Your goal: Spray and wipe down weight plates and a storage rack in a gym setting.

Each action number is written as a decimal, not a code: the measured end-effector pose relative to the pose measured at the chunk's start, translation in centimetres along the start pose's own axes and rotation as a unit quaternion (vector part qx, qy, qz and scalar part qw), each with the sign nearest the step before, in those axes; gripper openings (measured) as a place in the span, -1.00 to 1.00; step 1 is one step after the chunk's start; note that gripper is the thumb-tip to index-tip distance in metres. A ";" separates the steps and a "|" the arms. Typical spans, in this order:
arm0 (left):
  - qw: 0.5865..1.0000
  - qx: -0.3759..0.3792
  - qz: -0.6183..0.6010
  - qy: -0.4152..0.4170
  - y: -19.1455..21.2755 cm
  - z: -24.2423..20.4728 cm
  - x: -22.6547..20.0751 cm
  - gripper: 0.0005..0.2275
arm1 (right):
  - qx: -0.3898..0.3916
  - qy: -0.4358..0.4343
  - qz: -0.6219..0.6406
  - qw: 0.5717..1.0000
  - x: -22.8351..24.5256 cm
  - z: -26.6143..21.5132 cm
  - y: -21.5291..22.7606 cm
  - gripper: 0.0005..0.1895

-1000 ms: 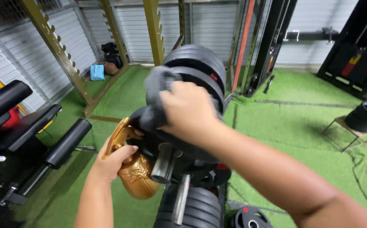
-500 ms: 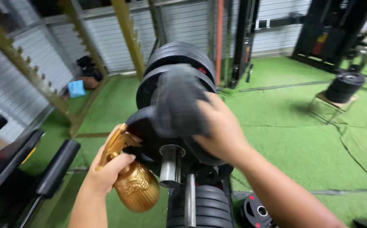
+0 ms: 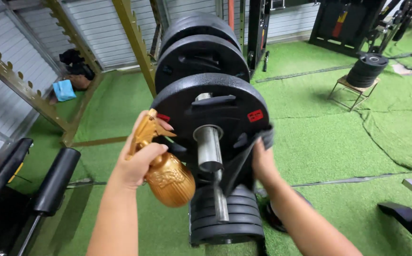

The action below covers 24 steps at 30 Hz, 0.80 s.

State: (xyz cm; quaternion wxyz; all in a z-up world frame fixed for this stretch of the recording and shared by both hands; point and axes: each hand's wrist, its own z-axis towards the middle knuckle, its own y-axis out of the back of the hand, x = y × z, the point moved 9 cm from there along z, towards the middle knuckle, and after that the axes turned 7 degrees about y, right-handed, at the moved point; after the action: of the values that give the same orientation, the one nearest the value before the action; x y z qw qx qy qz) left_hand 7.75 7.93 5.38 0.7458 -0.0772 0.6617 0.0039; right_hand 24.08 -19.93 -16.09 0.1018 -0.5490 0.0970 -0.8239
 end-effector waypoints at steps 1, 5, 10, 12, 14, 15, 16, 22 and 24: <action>1.000 0.002 0.001 -0.005 0.3 0.1 0.7 -0.46 | 0.000 0.005 0.001 1.000 2.2 1.2 -0.5 -0.61; 0.999 0.015 0.001 -0.033 1.1 0.0 2.8 -0.22 | -0.029 0.116 -0.012 0.993 14.8 2.9 -3.7 -0.61; 0.999 -0.005 -0.030 -0.021 2.1 0.1 4.6 -0.18 | -0.034 0.355 -0.433 0.828 24.8 0.7 -9.3 -0.62; 0.998 0.011 -0.047 -0.031 2.5 -0.1 5.1 -0.19 | -0.010 0.411 -0.492 0.767 25.4 0.0 -11.2 -0.41; 0.998 -0.005 -0.064 -0.002 2.1 -0.3 4.6 -0.17 | -0.023 0.449 -0.460 0.766 23.1 0.1 -9.6 -0.28; 0.996 -0.021 -0.081 0.031 2.0 -0.6 4.9 -0.16 | -0.035 0.482 -0.428 0.764 22.0 -0.3 -8.6 -0.14; 0.996 -0.022 -0.082 0.031 2.2 -0.7 4.8 -0.16 | -0.034 0.482 -0.428 0.764 20.7 0.1 -7.1 -0.14; 0.996 0.018 0.012 -0.088 2.6 -1.5 3.7 -0.53 | 0.133 0.702 -0.423 0.557 18.5 -2.4 -3.9 -0.55; 0.998 0.007 -0.012 -0.060 2.8 -1.2 3.9 -0.48 | 0.277 0.721 -0.405 0.489 18.8 -2.6 -5.0 -0.57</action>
State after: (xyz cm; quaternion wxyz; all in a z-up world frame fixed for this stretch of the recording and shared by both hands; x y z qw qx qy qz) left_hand 6.79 10.14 1.13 0.7844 -0.0796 0.6151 -0.0045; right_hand 14.26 -20.14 0.96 -0.2018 0.3144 -0.3299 -0.8670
